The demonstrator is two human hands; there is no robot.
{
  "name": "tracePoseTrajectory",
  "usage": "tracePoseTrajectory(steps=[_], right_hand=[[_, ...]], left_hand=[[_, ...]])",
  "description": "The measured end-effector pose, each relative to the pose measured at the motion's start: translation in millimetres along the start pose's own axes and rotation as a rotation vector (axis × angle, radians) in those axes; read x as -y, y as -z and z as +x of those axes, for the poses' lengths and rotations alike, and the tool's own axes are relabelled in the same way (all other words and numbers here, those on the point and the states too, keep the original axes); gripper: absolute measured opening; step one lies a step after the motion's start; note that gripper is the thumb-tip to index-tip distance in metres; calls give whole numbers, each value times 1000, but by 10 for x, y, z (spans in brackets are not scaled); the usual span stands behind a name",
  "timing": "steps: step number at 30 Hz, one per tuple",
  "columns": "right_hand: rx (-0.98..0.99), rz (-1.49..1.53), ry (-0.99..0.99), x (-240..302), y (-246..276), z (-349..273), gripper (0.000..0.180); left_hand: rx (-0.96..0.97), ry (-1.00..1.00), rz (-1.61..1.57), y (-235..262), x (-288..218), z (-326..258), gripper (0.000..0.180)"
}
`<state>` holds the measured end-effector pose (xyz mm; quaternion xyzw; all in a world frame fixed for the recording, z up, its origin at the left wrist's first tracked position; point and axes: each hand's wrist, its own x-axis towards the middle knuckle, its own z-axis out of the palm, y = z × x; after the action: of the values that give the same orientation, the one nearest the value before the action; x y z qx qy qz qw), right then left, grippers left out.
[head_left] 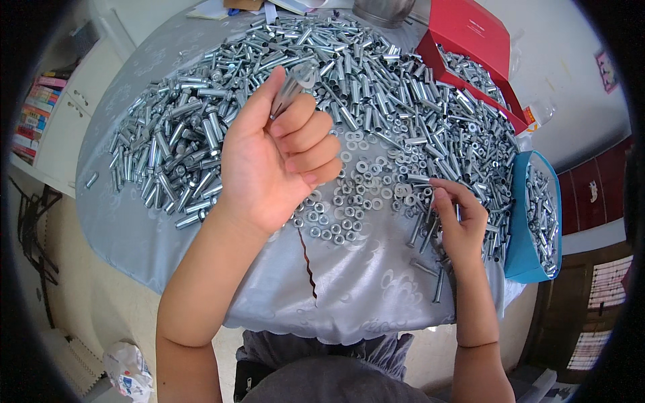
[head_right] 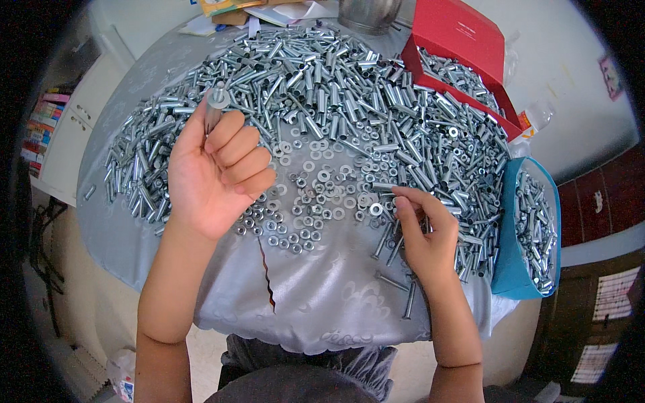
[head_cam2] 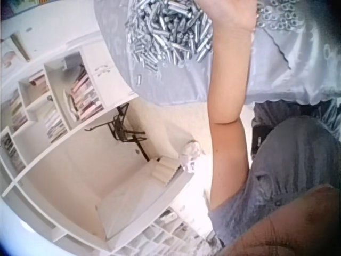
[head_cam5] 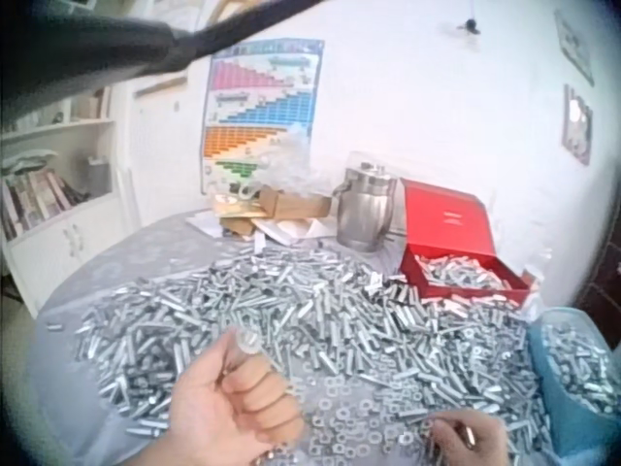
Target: The person sits at a table covered with a large pile of metal bolts, nuts, and washers. They repeatedly pick up a bolt and a washer, thread the washer onto the bolt, and place the assembled unit into a blue container on the right. The person continues this repetitive assembly process throughout the clip.
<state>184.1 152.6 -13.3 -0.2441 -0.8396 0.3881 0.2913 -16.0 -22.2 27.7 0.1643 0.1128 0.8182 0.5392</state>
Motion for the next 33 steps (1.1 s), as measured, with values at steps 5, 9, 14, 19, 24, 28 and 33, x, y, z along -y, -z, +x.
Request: tracePoseTrajectory(steps=[5, 9, 14, 19, 24, 28, 33], right_hand=[[72, -37, 107, 61, 18, -15, 20], [261, -119, 266, 258, 68, 15, 26], [562, -284, 442, 615, -59, 197, 39], [548, -354, 529, 631, -476, 409, 52], [529, -121, 531, 499, -914, 716, 52], [552, -114, 444, 539, -1058, 839, 57], [596, -364, 672, 517, -1310, 853, 70]], left_hand=[[50, -31, -13, 22, -43, 14, 46], [5, -67, 14, 31, -104, 20, 46], [-11, -71, -23, 65, -140, 21, 46], [-8, -83, -41, 96, -188, 14, 46], [-5, -136, -44, 130, -338, 9, 44], [20, -158, -45, 181, -411, 16, 43], [1, -147, -55, 199, -405, 14, 42]])
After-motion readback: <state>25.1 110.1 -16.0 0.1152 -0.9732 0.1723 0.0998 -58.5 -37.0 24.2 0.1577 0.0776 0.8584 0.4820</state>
